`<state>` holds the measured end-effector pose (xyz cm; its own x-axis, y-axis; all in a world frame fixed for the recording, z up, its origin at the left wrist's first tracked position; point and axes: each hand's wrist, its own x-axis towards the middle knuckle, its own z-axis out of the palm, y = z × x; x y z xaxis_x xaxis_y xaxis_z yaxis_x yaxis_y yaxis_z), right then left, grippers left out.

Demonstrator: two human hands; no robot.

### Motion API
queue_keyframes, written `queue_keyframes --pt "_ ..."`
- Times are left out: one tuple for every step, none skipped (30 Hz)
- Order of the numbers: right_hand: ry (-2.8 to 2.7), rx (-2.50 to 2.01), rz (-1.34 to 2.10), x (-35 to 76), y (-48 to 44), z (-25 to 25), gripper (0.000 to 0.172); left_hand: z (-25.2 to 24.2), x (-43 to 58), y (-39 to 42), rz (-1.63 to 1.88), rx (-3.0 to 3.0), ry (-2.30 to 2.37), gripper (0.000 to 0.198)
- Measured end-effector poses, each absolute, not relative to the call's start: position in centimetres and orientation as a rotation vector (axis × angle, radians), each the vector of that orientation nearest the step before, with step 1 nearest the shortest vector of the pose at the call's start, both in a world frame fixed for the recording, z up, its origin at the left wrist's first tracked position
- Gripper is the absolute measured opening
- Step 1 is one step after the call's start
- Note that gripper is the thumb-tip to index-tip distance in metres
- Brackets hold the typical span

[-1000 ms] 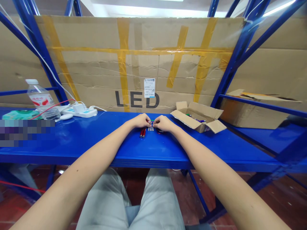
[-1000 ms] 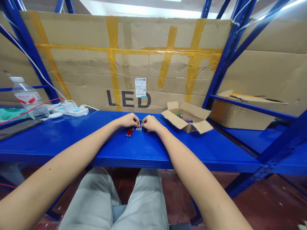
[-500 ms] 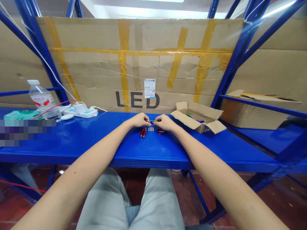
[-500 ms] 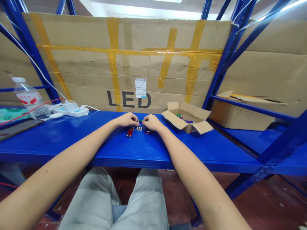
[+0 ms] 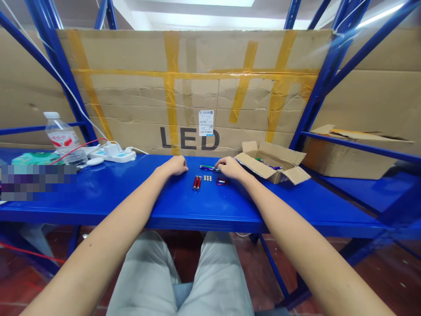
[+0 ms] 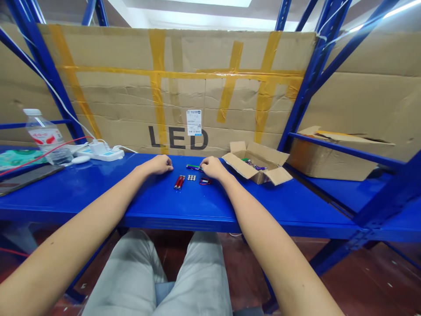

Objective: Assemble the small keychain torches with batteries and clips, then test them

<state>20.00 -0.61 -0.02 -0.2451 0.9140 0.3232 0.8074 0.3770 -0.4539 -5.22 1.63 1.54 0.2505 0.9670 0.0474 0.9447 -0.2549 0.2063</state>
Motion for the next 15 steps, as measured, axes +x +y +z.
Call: queue_keyframes --pt "-2.106 -1.476 0.259 20.03 -0.53 -0.08 0.032 1.55 -5.13 1.64 0.273 2.355 1.810 0.019" --pt "-2.109 -1.472 0.257 20.06 -0.46 -0.13 0.032 1.55 -5.07 1.66 0.300 2.336 1.787 0.019" --pt "-2.113 -1.468 0.255 20.09 -0.42 -0.18 0.032 1.54 -5.05 1.68 0.326 2.319 1.770 0.019" --pt "-2.117 -1.466 0.254 20.11 -0.39 -0.21 0.032 1.53 -5.04 1.69 0.354 2.303 1.762 0.019" --pt "-2.120 -1.466 0.254 20.12 -0.39 -0.24 0.032 1.53 -5.05 1.69 0.380 2.290 1.765 0.019" --pt "-2.122 -1.466 0.252 20.13 -0.41 -0.25 0.031 1.53 -5.06 1.69 0.397 2.273 1.774 0.019" --pt "-2.123 -1.468 0.250 20.12 -0.43 -0.24 0.031 1.56 -5.06 1.67 0.408 2.252 1.787 0.018" --pt "-2.124 -1.468 0.248 20.12 -0.45 -0.24 0.031 1.59 -5.05 1.64 0.411 2.229 1.794 0.017" --pt "-2.126 -1.467 0.246 20.11 -0.46 -0.23 0.031 1.62 -5.03 1.61 0.408 2.207 1.795 0.017" --pt "-2.128 -1.465 0.244 20.10 -0.45 -0.22 0.031 1.65 -5.00 1.58 0.406 2.191 1.790 0.016" --pt "-2.131 -1.463 0.242 20.09 -0.43 -0.23 0.031 1.67 -4.96 1.55 0.406 2.180 1.782 0.016" --pt "-2.136 -1.461 0.241 20.08 -0.39 -0.25 0.031 1.66 -4.92 1.54 0.411 2.170 1.777 0.016" --pt "-2.140 -1.459 0.239 20.08 -0.36 -0.28 0.031 1.61 -4.88 1.54 0.419 2.163 1.776 0.017" --pt "-2.144 -1.457 0.238 20.08 -0.33 -0.31 0.030 1.55 -4.84 1.55 0.432 2.160 1.778 0.018" --pt "-2.148 -1.457 0.238 20.09 -0.31 -0.34 0.030 1.46 -4.80 1.57 0.448 2.162 1.781 0.020"
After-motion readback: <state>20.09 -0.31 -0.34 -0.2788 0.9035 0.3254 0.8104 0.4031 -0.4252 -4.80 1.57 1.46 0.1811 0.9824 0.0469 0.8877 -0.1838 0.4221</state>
